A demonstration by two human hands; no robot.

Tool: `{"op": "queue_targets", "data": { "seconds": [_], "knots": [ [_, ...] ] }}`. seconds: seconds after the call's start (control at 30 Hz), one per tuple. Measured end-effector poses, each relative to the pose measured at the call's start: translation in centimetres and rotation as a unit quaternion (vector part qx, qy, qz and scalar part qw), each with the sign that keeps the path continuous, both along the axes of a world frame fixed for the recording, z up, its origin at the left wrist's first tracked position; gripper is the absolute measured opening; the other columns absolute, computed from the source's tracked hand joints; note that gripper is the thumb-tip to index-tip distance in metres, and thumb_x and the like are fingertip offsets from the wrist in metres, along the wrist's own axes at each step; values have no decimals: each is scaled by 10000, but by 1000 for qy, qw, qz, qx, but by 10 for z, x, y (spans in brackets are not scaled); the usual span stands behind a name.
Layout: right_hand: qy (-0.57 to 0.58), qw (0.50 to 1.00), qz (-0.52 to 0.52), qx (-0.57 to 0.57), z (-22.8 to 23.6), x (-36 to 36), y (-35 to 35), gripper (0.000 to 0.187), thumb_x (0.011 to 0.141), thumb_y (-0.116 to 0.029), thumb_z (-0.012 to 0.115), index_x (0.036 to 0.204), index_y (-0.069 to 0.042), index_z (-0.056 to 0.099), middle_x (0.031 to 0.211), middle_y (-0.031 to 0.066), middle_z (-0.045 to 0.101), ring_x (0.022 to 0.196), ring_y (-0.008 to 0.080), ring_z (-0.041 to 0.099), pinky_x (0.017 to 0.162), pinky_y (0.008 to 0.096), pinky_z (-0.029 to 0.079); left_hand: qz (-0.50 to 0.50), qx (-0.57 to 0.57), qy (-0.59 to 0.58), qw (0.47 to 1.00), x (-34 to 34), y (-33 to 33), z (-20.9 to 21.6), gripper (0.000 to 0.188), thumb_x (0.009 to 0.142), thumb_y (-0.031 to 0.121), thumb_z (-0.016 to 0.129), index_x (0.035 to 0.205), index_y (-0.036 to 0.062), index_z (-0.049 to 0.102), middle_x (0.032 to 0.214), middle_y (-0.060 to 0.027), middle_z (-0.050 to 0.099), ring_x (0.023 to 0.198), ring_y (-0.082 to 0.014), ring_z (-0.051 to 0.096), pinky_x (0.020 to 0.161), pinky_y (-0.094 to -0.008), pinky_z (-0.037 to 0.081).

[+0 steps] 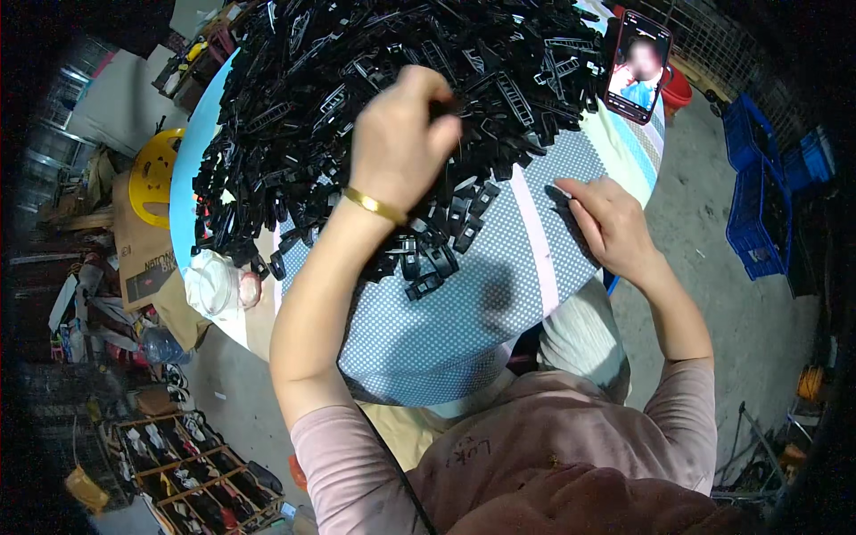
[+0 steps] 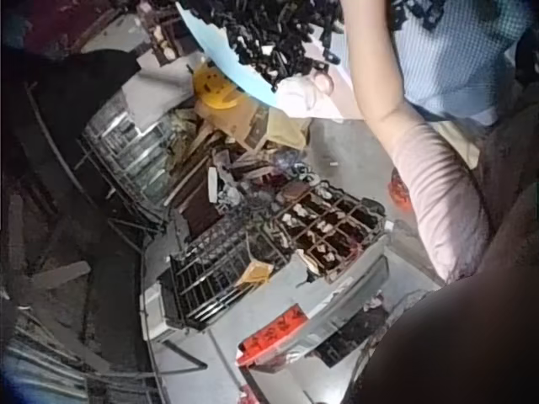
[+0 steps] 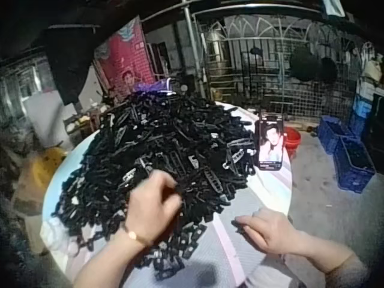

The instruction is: Assembling small black plastic clips into a continuous chain.

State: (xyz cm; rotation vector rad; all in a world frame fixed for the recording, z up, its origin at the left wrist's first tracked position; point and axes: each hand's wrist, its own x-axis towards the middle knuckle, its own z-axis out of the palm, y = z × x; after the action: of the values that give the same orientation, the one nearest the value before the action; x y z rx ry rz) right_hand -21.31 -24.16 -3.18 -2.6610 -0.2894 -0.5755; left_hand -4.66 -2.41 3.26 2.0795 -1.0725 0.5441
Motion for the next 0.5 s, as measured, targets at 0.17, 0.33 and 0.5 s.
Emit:
{"op": "queue_targets", "data": {
  "seconds": [0.17,0.33,0.5],
  "knots": [
    [18,998,22,61,0,-8,-10,205,850,-163,666,992,-19,642,833,134,616,763,309,606,682,386,481,-251,143,4,957,-76,-19,-23,349,710,200,768,934,31,560,863,-125,591,836,-308,595,733,-395,479],
    [52,998,-8,20,13,-15,-17,288,770,-190,753,970,-9,651,861,119,615,806,292,600,713,359,483,-282,113,74,950,-84,-17,-48,435,669,257,782,931,13,535,856,-135,578,840,-323,587,747,-404,469],
    [9,990,44,135,12,-24,-9,283,749,-180,765,945,9,688,863,109,597,796,262,579,690,350,464,-236,171,102,951,-76,4,-41,417,693,229,778,964,14,545,872,-156,590,823,-346,596,730,-414,476]
  ]
}}
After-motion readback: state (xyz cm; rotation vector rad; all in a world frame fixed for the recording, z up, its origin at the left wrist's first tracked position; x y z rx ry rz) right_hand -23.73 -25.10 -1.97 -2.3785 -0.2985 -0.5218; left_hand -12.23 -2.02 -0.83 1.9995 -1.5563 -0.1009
